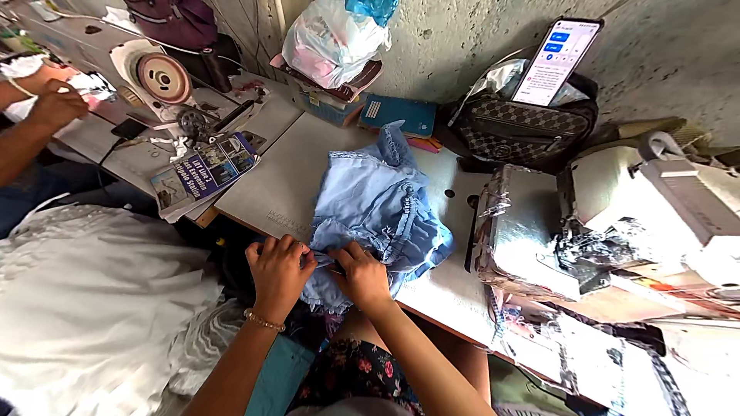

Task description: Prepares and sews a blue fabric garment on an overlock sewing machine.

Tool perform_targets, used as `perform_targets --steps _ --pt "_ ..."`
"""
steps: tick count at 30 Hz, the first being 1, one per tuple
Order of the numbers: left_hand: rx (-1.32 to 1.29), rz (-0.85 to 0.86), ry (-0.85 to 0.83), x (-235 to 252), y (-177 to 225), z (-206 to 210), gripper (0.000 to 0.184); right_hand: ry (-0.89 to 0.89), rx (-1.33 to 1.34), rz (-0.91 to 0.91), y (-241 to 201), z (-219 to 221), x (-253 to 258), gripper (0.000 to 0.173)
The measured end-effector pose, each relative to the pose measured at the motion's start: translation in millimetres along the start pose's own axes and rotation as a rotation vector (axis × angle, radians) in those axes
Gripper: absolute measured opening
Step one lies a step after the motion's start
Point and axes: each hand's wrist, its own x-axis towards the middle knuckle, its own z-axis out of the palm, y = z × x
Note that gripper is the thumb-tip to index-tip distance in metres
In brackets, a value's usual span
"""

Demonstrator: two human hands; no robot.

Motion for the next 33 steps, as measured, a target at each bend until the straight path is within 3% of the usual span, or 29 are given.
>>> perform_targets --steps 5,13,19,24,28,33 --pt "-0.009 0.01 -0.039 -5.3 -3.6 -8.3 0.022 0.0 -0.001 0.004 -0.1 -0.6 0.4 0.02" --pt "0.042 -0.022 -0.153 4.6 8.6 -19.8 0.016 -0.03 0.015 0.016 -2.3 -1.9 0.0 0.02" --pt "-0.286 -0.196 -0.308 3.8 -10.1 -21.6 0.02 -0.027 0.018 0.011 -2.4 -1.8 0.0 0.02" --pt "-0.42 -0.29 -0.272 -7.6 -17.2 -9.1 0.02 -0.017 0.011 0.006 -1.7 -0.6 -1.0 0.018" --pt "-0.361 -0.244 -0.214 -11.3 -16.6 -9.1 0.022 -0.02 0.012 0.008 -1.6 -0.5 -0.9 0.018" --pt "-0.058 -0.076 -0.118 -10.2 -5.9 -16.0 0.018 -0.012 -0.002 0.0 -1.0 -0.6 -1.0 0.018"
